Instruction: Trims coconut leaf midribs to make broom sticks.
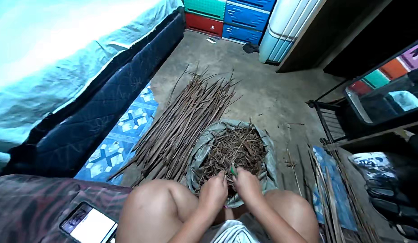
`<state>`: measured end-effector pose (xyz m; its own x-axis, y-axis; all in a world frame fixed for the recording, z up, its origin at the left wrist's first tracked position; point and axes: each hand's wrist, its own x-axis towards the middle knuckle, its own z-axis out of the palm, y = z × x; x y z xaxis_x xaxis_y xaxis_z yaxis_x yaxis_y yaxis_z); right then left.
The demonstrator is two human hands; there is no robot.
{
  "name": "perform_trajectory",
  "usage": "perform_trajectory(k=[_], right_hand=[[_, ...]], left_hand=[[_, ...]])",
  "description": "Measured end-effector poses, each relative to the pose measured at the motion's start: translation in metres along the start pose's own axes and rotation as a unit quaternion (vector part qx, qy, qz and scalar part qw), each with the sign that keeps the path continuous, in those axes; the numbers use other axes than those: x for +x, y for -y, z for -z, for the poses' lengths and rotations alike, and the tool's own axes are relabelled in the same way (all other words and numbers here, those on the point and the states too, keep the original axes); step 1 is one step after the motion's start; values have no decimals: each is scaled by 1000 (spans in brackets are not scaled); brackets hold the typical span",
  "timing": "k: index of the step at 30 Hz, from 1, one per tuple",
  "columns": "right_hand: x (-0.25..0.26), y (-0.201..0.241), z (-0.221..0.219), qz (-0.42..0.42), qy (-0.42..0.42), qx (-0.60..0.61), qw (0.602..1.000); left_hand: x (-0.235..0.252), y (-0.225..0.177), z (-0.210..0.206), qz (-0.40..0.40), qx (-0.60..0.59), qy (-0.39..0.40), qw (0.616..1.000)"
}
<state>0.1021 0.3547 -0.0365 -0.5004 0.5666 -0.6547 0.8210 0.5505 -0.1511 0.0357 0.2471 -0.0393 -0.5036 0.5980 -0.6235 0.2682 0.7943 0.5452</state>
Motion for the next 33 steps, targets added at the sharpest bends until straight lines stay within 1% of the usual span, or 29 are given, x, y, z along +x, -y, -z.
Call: perform_trajectory(k=[2, 3, 6, 8, 12, 13, 15, 17, 19, 20, 23, 25, 29, 31, 33], right_hand=[[-18, 6, -6, 28, 39, 16, 999], [-19, 6, -9, 30, 41, 16, 999], [17, -8, -9, -12, -5, 11, 1000], [31, -15, -1, -34, 4, 17, 999], [-11, -2, -2, 32, 79, 41, 996], [-13, 1, -3, 33, 82, 36, 995], [1, 0, -3, 8, 52, 15, 998], [26, -7, -4, -36, 6, 6, 999], [40, -15, 2, -68, -3, 11, 998], [36, -14, 5, -60, 13, 20, 998], [4, 6, 3, 6, 88, 38, 995], [5, 9, 1, 4, 81, 32, 996], [38, -3, 1, -48, 30, 31, 998], [23, 4, 5, -24, 46, 31, 998], [-1, 15, 7, 14, 71, 25, 997]], left_hand=[[0, 3, 2, 9, 6, -5, 1000], [-1, 4, 3, 9, 9, -4, 1000], [-5, 4, -2, 1, 35, 15, 999], [-5, 4, -6, 7, 49, 13, 999], [-2, 1, -2, 17, 68, -7, 998], [-2, -1, -1, 17, 77, -6, 997], [-3, -5, -1, 10, 101, 3, 995], [-4, -8, -6, 9, 119, 3, 993], [-5, -8, -11, 3, 137, -11, 991], [-5, -6, -12, -2, 148, -20, 989], [-1, -1, -11, -19, 168, -46, 985], [1, 1, -6, -27, 182, -52, 982], [0, 5, -10, -54, 204, -72, 975], [-1, 6, -13, -68, 199, -97, 973], [-2, 6, -9, -65, 176, -95, 978]])
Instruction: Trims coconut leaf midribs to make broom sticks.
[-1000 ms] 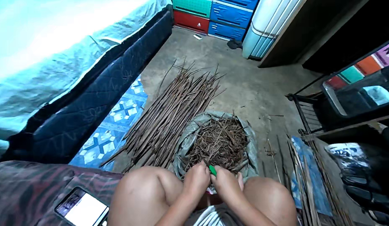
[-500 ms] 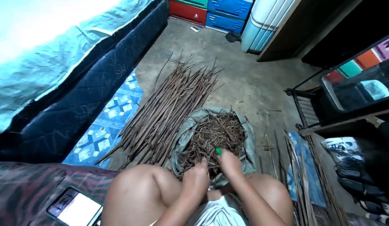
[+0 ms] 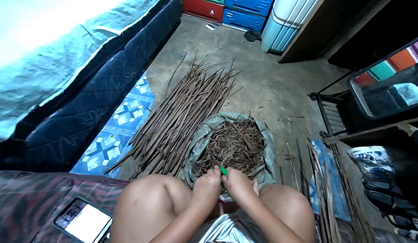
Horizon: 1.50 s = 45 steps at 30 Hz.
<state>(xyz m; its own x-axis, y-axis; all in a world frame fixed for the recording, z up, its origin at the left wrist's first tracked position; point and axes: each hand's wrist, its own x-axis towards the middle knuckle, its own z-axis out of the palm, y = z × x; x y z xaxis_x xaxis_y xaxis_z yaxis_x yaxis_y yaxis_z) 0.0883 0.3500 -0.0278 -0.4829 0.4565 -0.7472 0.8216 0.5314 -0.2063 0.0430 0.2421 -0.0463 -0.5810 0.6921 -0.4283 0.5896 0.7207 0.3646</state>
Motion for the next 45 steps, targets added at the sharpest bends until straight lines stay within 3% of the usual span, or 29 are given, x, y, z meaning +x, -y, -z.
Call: perform_trajectory(k=[3, 6, 8, 10, 17, 20, 24, 28, 30, 35, 38, 41, 45], right_hand=[[10, -10, 8, -13, -51, 9, 999], [30, -28, 24, -47, -89, 29, 995], [5, -19, 25, 0, -64, 16, 998], [-23, -6, 15, 47, -26, -12, 998], [22, -45, 42, -39, -170, 82, 981], [10, -50, 31, 36, -205, 198, 958], [-4, -40, -22, 192, -95, 432, 876], [-16, -25, -49, 188, 31, 583, 790], [-21, -23, -49, 179, 71, 627, 755], [-20, -27, -44, 173, 59, 606, 774], [-15, -38, -33, 177, 75, 622, 759], [-6, -48, -18, 177, 63, 666, 722], [7, -54, 13, 186, 4, 666, 723]], left_hand=[[-5, 2, 9, 2, -47, -23, 999], [-11, -1, 22, 31, -94, 26, 995], [-12, 1, 30, 40, -126, 58, 990], [-14, 4, 32, 27, -193, 34, 980], [-24, 15, 35, 30, -399, 43, 915], [-20, 20, 25, 47, -518, 7, 854], [-13, 22, 12, 28, -631, -3, 775], [-12, 8, 7, 45, -728, 29, 683], [-11, 6, 9, 60, -752, 30, 655], [-2, 19, 19, 14, -782, 48, 622], [-1, 27, 31, 25, -805, 21, 593], [-2, 44, 38, 23, -800, 73, 596], [-9, 56, 45, -9, -697, 175, 695]])
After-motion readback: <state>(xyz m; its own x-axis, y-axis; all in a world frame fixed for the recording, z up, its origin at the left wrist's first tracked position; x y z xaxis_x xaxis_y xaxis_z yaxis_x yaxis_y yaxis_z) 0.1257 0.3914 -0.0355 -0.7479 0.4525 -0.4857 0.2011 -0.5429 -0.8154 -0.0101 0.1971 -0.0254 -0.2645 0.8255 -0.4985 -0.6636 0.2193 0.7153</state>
